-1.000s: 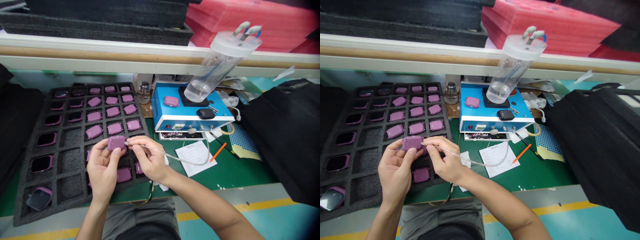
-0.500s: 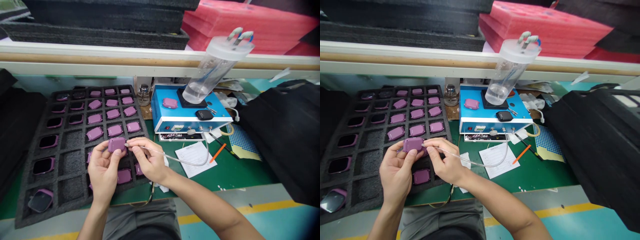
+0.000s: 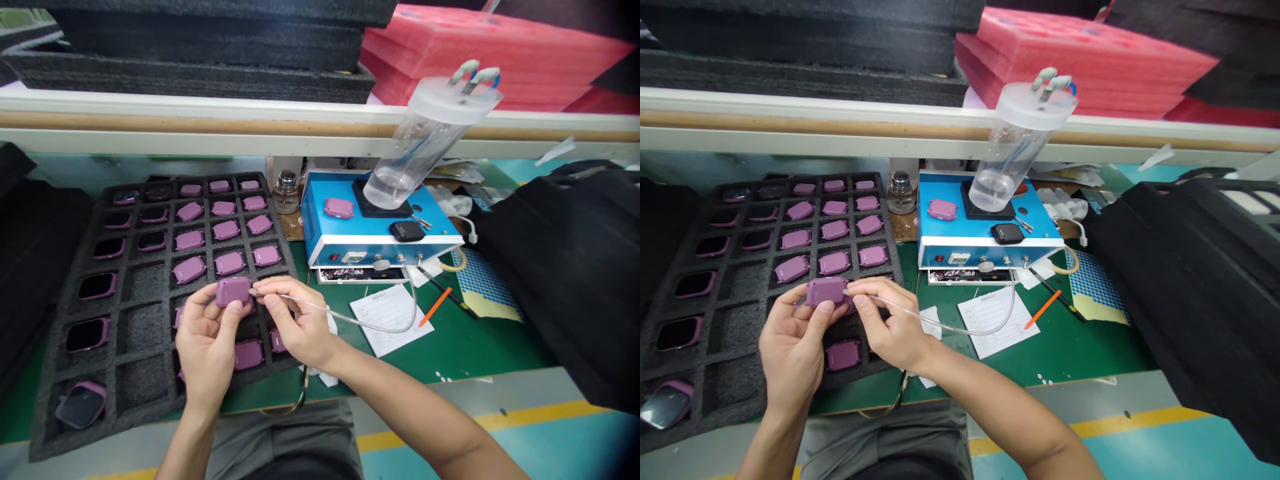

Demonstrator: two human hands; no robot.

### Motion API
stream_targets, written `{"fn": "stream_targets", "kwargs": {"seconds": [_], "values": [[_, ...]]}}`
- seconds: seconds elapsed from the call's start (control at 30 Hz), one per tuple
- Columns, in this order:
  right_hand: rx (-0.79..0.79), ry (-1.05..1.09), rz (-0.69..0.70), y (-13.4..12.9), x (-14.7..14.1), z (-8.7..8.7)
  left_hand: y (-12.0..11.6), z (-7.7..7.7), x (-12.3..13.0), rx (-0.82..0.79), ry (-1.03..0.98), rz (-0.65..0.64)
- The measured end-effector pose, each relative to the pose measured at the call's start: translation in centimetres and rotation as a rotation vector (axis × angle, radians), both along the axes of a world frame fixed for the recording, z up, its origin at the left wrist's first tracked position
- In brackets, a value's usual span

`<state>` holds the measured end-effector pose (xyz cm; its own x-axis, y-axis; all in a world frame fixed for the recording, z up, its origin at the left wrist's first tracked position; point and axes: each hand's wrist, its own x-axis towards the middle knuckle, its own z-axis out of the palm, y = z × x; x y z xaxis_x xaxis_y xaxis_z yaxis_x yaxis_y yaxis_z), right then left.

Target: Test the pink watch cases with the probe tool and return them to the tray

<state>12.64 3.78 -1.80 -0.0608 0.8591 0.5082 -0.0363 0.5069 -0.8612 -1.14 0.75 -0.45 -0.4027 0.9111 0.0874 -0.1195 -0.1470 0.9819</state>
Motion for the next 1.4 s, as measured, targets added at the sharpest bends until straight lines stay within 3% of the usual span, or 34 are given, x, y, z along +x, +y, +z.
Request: {"fn": "stream_targets", "kwargs": {"seconds": [1.23, 1.4], "values": [[0.047, -0.057, -0.029, 0.1, 0.2, 0.1, 0.5, -0.5, 0.2, 0.030, -0.023, -0.005], [0.043, -0.095, -0.062, -1.3, 0.9, -0.5, -1.8, 0.8, 0.6, 0.059, 0.016, 0.037]]}}
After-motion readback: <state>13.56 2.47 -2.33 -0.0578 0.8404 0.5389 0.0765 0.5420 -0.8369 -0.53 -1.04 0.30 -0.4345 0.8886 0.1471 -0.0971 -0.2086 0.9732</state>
